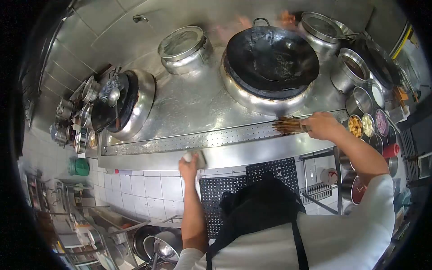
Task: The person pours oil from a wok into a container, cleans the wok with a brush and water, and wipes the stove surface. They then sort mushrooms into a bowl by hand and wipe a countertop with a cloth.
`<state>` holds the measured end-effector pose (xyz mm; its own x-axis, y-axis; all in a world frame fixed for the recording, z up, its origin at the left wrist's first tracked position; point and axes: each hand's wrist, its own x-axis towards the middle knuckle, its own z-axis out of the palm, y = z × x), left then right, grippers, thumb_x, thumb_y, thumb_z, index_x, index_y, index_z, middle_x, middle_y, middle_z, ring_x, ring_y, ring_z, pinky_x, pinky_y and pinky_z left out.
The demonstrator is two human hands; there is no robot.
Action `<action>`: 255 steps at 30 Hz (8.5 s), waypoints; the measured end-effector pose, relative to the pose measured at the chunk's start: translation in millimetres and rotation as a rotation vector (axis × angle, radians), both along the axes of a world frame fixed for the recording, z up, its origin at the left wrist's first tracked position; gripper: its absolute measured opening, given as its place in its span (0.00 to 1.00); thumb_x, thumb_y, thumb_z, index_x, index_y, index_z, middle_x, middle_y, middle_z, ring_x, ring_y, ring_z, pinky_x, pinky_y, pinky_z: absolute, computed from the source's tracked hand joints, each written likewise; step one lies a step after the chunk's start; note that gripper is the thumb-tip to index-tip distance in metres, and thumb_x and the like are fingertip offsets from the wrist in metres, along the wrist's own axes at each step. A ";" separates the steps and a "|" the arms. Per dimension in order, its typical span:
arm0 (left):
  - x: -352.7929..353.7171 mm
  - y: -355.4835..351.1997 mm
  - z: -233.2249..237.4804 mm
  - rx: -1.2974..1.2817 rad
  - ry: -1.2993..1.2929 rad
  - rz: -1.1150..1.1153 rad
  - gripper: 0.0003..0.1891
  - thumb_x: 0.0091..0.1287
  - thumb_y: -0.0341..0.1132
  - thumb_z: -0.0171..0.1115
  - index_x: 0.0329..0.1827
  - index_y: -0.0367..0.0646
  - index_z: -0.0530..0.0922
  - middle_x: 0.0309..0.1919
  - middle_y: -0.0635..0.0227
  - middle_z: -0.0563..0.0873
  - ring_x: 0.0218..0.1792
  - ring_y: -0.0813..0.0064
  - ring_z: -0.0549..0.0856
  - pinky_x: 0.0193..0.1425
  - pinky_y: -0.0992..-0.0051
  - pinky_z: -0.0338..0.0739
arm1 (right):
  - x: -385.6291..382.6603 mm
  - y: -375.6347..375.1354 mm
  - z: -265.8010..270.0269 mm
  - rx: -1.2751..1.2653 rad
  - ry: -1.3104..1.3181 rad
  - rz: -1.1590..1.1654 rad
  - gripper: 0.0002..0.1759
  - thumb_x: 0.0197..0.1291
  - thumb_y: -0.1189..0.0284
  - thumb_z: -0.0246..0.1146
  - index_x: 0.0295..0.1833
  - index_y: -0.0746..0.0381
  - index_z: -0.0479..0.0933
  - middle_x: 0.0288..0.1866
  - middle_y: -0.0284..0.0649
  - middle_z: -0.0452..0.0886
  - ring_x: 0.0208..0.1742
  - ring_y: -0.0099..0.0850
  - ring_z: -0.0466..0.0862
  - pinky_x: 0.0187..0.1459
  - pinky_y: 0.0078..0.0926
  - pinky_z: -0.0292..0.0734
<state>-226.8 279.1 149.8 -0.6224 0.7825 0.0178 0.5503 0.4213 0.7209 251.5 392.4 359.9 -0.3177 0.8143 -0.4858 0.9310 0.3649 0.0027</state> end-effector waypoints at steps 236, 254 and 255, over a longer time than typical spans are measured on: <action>-1.3 12.0 -5.9 -0.169 0.088 -0.459 0.37 0.56 0.55 0.75 0.42 0.19 0.76 0.39 0.35 0.83 0.42 0.39 0.85 0.48 0.51 0.80 | 110.7 -9.4 -56.7 0.405 0.026 -1.109 0.26 0.54 0.61 0.60 0.55 0.63 0.83 0.45 0.53 0.88 0.46 0.47 0.89 0.47 0.41 0.86; 145.5 56.9 -15.4 -0.136 -0.139 -1.049 0.34 0.57 0.54 0.75 0.41 0.21 0.80 0.43 0.40 0.85 0.47 0.43 0.85 0.53 0.53 0.79 | -21.8 -35.5 -68.4 0.348 0.305 -1.090 0.19 0.56 0.63 0.60 0.45 0.65 0.86 0.47 0.55 0.87 0.51 0.50 0.86 0.54 0.45 0.82; 141.0 55.6 -4.8 -0.129 -0.333 -1.064 0.32 0.58 0.52 0.75 0.43 0.22 0.81 0.44 0.42 0.85 0.48 0.46 0.86 0.53 0.54 0.79 | -34.0 -43.9 -63.8 0.394 0.317 -1.052 0.21 0.54 0.59 0.62 0.44 0.65 0.85 0.45 0.56 0.87 0.48 0.52 0.87 0.53 0.46 0.82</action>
<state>-85.8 334.7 145.0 0.4052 0.9028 -0.1443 0.4627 -0.0664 0.8840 217.5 348.5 296.2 0.5423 0.8248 -0.1603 0.7529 -0.5617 -0.3431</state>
